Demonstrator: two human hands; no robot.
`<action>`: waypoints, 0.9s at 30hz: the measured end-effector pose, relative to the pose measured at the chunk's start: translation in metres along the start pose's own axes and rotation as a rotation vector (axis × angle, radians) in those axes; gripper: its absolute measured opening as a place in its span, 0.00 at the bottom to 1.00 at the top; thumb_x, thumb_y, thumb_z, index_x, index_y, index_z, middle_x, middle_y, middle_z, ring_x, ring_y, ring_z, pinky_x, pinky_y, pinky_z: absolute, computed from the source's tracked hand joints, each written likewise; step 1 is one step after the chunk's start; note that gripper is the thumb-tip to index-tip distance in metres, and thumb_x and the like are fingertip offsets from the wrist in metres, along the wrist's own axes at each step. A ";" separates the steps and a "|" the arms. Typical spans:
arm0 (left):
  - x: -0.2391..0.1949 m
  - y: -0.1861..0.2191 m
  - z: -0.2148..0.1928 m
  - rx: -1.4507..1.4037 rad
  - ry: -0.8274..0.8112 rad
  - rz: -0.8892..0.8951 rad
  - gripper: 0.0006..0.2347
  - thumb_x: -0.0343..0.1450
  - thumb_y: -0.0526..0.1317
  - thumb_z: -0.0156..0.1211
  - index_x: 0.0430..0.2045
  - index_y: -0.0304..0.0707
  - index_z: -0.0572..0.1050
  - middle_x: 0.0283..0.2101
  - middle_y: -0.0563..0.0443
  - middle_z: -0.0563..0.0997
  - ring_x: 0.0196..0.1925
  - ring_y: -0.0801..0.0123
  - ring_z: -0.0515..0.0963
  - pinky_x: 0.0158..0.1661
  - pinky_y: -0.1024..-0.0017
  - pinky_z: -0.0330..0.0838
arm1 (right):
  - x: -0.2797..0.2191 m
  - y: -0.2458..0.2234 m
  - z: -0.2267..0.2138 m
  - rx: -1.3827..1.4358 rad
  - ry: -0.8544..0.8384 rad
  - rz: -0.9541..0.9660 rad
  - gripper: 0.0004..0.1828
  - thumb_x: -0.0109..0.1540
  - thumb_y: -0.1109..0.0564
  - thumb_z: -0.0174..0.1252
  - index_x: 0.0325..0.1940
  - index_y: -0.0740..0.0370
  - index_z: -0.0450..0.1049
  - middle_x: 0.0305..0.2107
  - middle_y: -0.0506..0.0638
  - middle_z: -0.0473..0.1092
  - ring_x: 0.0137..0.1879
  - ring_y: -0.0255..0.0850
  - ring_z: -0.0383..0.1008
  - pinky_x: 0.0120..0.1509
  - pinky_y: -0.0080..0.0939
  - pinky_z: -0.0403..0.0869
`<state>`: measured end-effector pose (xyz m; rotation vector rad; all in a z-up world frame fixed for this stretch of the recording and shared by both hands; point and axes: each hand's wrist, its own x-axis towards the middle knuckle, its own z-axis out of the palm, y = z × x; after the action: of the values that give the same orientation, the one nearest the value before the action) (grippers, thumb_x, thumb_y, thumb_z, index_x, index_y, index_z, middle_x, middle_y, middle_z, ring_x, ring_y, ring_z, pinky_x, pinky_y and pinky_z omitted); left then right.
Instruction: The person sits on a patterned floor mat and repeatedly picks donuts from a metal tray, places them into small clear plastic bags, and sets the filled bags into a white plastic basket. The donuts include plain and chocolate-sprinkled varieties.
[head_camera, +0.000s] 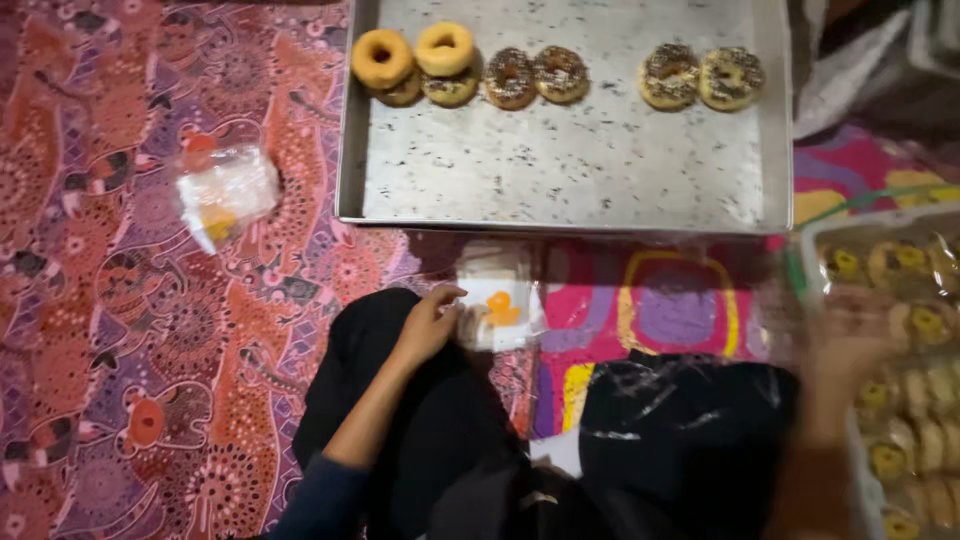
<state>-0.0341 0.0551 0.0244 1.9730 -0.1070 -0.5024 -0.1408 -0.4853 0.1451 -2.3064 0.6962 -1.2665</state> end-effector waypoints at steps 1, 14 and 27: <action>0.012 -0.001 0.005 0.281 -0.009 -0.019 0.22 0.73 0.53 0.57 0.59 0.44 0.75 0.60 0.45 0.80 0.63 0.56 0.79 0.62 0.61 0.73 | -0.041 -0.042 0.030 0.192 -0.162 -0.014 0.19 0.55 0.64 0.62 0.51 0.57 0.75 0.46 0.57 0.74 0.54 0.51 0.73 0.60 0.49 0.72; 0.070 -0.009 0.042 1.006 -0.199 -0.164 0.60 0.51 0.67 0.73 0.76 0.54 0.40 0.79 0.56 0.34 0.79 0.43 0.24 0.65 0.22 0.24 | -0.193 -0.255 0.274 -0.049 -1.689 -0.311 0.18 0.57 0.54 0.54 0.50 0.56 0.76 0.42 0.60 0.77 0.42 0.55 0.79 0.49 0.54 0.78; -0.017 0.059 0.048 -1.545 0.049 -0.298 0.25 0.82 0.52 0.49 0.67 0.28 0.65 0.61 0.35 0.72 0.54 0.56 0.74 0.48 0.65 0.69 | -0.079 -0.240 0.077 0.502 -1.779 -0.307 0.22 0.56 0.44 0.69 0.53 0.50 0.83 0.54 0.48 0.78 0.64 0.44 0.74 0.71 0.50 0.68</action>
<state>-0.0599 -0.0070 0.0645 0.4699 0.4866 -0.4758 -0.0570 -0.2396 0.1924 -2.0603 -0.5447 0.7052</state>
